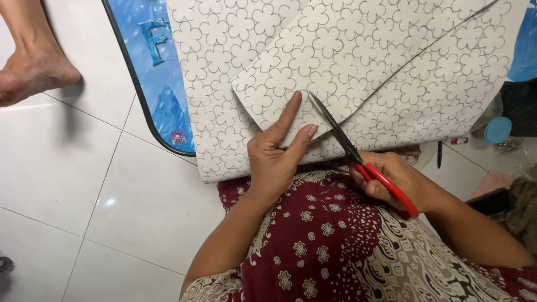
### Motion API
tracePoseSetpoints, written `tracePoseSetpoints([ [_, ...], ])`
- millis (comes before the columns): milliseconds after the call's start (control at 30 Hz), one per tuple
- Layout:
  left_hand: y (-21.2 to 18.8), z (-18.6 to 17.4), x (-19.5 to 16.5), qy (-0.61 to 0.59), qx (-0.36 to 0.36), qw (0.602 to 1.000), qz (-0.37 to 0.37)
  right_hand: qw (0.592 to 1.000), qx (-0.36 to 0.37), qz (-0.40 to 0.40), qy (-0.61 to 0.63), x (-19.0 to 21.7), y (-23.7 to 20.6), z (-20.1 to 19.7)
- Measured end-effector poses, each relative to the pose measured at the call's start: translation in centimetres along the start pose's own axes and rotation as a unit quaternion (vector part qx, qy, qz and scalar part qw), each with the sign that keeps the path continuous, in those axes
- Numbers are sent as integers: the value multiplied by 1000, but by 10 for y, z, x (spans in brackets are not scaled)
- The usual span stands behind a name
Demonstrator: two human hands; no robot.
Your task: The person sits on the floor with a marked white fabric across their lap, traces along a scallop pattern with a pen, and repositions the fabric. They then use red-handled scissors to cut along the marked lines, trimming pieces from the fabric while holding it steady with the other hand.
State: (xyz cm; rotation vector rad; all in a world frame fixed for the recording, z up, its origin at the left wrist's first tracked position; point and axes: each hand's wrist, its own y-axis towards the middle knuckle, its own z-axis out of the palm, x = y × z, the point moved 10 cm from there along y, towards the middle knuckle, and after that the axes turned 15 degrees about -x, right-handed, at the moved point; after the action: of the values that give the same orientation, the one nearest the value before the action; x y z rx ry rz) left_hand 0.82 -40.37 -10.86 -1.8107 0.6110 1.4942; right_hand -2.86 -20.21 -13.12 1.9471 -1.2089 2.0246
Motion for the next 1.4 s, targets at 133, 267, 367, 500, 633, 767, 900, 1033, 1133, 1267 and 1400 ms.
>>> tracePoseSetpoints([
  [133,0,0,1,-5,-1,1000,6,1000,-4,9,-13,-5,1,-2],
  [267,0,0,3,-19,-1,1000,3,1000,-8,8,-21,-8,1,-3],
  [367,-1,1,4,-9,-2,1000,3,999,-18,20,-28,-13,-1,-4],
  [500,-2,5,4,-40,8,999,1,999,-25,21,-15,-18,-3,-3],
  [633,6,-5,0,-41,-25,998,30,1000,-16,7,-13,-21,-3,-3],
  [767,18,-20,-10,-10,-78,993,85,1000,1,-17,-10,-13,-3,-4],
  [900,13,-11,-11,-33,-43,997,60,999,34,-4,-12,-3,0,-1],
  [1033,3,-5,-12,-15,-31,998,52,998,60,-6,5,9,6,5],
  [1133,-2,-6,-15,11,-27,997,76,995,96,-18,30,17,9,12],
  [1267,-3,-11,-12,30,-38,995,87,993,115,-30,20,23,14,15],
  [1400,-4,-9,-11,4,-29,996,87,996,81,-35,-4,22,16,13],
])
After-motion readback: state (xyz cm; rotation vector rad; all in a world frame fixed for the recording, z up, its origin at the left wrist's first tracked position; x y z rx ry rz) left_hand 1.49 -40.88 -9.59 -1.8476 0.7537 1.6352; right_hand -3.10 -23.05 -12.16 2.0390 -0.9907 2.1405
